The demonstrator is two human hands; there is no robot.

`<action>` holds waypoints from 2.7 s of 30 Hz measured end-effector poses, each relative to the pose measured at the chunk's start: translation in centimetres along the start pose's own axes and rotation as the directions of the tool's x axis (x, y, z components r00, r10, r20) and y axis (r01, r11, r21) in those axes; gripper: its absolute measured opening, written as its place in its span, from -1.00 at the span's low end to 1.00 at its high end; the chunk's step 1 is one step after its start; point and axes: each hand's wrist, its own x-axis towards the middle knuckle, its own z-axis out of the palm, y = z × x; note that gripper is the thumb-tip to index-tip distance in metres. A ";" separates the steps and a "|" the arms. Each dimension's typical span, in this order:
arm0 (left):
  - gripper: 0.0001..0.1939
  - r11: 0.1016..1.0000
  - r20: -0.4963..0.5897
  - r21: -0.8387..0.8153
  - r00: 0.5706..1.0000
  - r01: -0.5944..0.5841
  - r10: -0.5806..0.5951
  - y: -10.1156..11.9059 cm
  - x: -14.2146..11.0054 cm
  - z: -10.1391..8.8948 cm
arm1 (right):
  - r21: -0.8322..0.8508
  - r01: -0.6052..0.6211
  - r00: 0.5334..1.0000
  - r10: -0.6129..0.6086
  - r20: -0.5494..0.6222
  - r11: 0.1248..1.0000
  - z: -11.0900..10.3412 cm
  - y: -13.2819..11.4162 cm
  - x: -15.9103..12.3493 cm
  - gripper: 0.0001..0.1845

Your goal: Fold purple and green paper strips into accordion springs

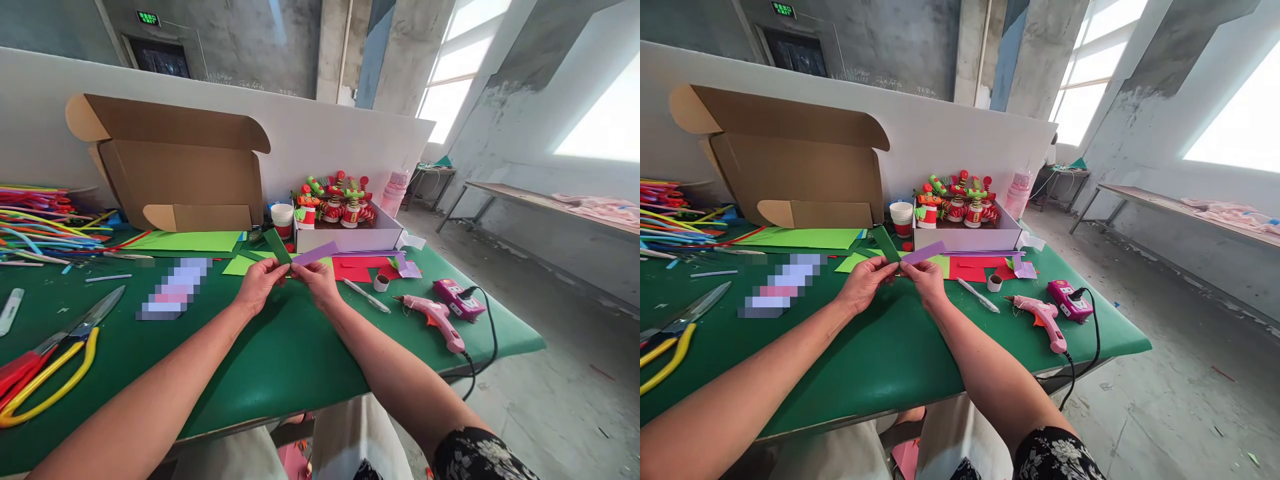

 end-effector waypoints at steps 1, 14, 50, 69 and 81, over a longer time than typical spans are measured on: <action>-0.58 1.000 -0.006 -0.014 1.000 0.012 -0.012 -0.1 0.0 0.0 | -0.005 -0.004 1.000 0.004 0.004 1.000 0.0 0.0 0.0 -0.69; -0.64 0.987 -0.007 -0.130 0.996 0.090 -0.092 0.9 0.0 -0.6 | 0.202 -0.268 0.940 0.209 0.271 0.942 -1.0 -0.6 0.3 -0.84; -0.59 0.994 -0.054 -0.018 0.993 0.104 -0.105 1.2 -0.6 0.3 | -0.072 0.068 0.998 -0.067 0.015 0.995 0.1 0.5 -0.1 -0.70; -0.60 0.999 -0.069 0.044 0.997 -0.013 0.016 0.0 -0.4 0.2 | -0.056 0.053 0.998 -0.052 0.022 0.997 0.1 0.1 -0.2 -0.62; -0.71 0.997 -0.021 0.060 0.999 -0.038 0.039 0.0 -0.2 0.0 | -0.073 0.105 0.994 -0.104 0.012 0.992 0.0 -0.3 0.1 -0.63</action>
